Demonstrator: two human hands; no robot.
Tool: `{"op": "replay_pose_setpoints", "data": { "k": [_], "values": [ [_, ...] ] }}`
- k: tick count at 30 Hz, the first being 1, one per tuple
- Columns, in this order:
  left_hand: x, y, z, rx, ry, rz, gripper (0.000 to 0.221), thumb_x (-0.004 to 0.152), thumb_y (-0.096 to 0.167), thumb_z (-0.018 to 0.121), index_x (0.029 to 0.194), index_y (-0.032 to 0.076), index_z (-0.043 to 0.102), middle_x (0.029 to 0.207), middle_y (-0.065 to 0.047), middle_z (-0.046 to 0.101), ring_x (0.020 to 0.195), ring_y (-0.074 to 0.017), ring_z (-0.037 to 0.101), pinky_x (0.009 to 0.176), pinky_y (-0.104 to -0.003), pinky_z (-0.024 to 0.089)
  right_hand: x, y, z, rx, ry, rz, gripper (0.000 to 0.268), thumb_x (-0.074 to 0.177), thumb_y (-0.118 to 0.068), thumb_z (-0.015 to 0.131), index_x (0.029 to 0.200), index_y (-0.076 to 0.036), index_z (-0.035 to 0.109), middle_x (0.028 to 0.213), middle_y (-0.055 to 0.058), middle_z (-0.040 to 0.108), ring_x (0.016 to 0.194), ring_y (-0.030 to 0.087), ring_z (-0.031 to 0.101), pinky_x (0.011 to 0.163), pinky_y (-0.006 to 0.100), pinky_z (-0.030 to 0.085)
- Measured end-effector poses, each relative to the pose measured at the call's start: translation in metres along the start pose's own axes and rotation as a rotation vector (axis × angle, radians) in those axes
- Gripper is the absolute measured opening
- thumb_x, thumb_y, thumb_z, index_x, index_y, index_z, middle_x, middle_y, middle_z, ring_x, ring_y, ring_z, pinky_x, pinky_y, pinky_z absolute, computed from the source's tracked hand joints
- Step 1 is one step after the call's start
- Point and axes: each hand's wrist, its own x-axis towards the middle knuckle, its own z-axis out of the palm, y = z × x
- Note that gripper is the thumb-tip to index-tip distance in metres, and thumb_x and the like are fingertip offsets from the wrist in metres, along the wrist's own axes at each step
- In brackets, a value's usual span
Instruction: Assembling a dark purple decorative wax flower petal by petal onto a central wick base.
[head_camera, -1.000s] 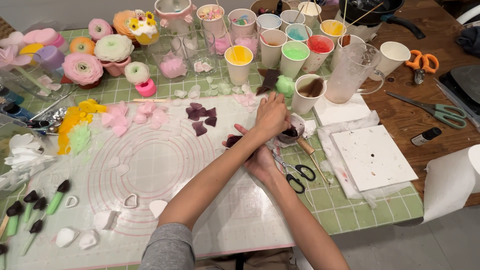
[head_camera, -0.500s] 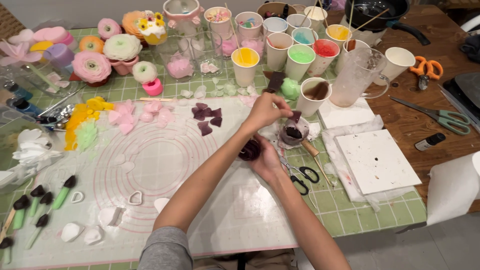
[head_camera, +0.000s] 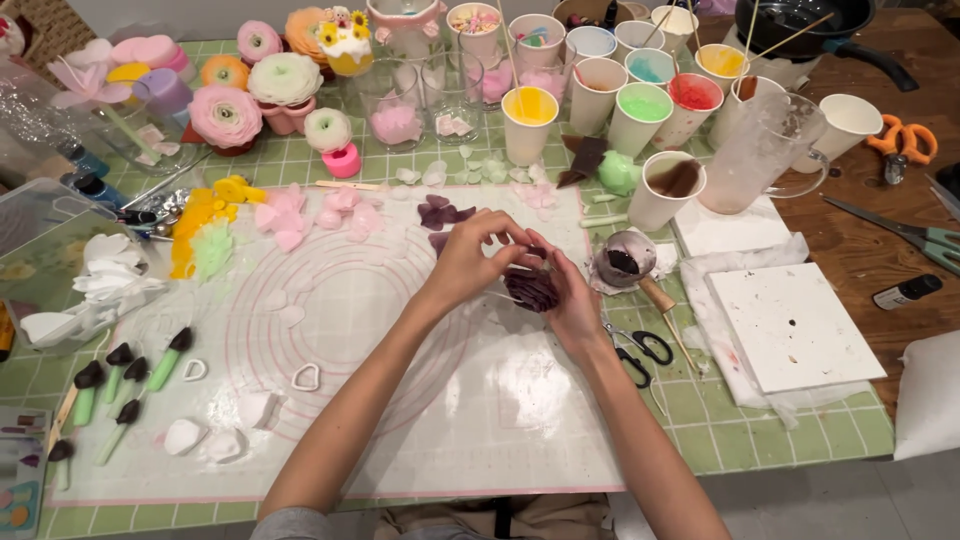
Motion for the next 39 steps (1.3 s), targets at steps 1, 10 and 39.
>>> {"op": "replay_pose_setpoints", "data": {
  "k": [1,10,39],
  "values": [
    [-0.004,0.002,0.000,-0.001,0.002,-0.001,0.012,0.085,0.006,0.077,0.096,0.010,0.077,0.088,0.000,0.075,0.081,-0.0167,0.060,0.073,-0.031,0.047,0.000,0.002,-0.001,-0.002,-0.001,0.001,0.057,0.108,-0.034,0.032,0.156,-0.006,0.043,0.136,0.011,0.065,0.122,0.022,0.063,0.105,0.039,0.049],
    [-0.022,0.013,-0.003,0.243,-0.070,0.186,0.015,0.081,0.003,0.076,0.093,0.011,0.074,0.091,-0.002,0.072,0.090,-0.0222,0.065,0.082,-0.035,0.043,-0.001,0.005,-0.006,-0.017,-0.068,-0.032,0.054,0.111,-0.032,0.035,0.158,-0.006,0.043,0.126,0.010,0.066,0.116,0.018,0.063,0.104,0.036,0.049],
    [-0.017,0.012,-0.011,0.363,-0.235,0.247,0.020,0.078,-0.004,0.070,0.090,0.010,0.079,0.086,-0.001,0.076,0.081,-0.0185,0.066,0.080,-0.035,0.043,0.000,0.008,-0.004,-0.013,-0.045,-0.049,0.064,0.100,-0.005,0.044,0.162,-0.009,0.029,0.140,0.013,0.061,0.116,0.016,0.063,0.103,0.033,0.052]
  ]
}}
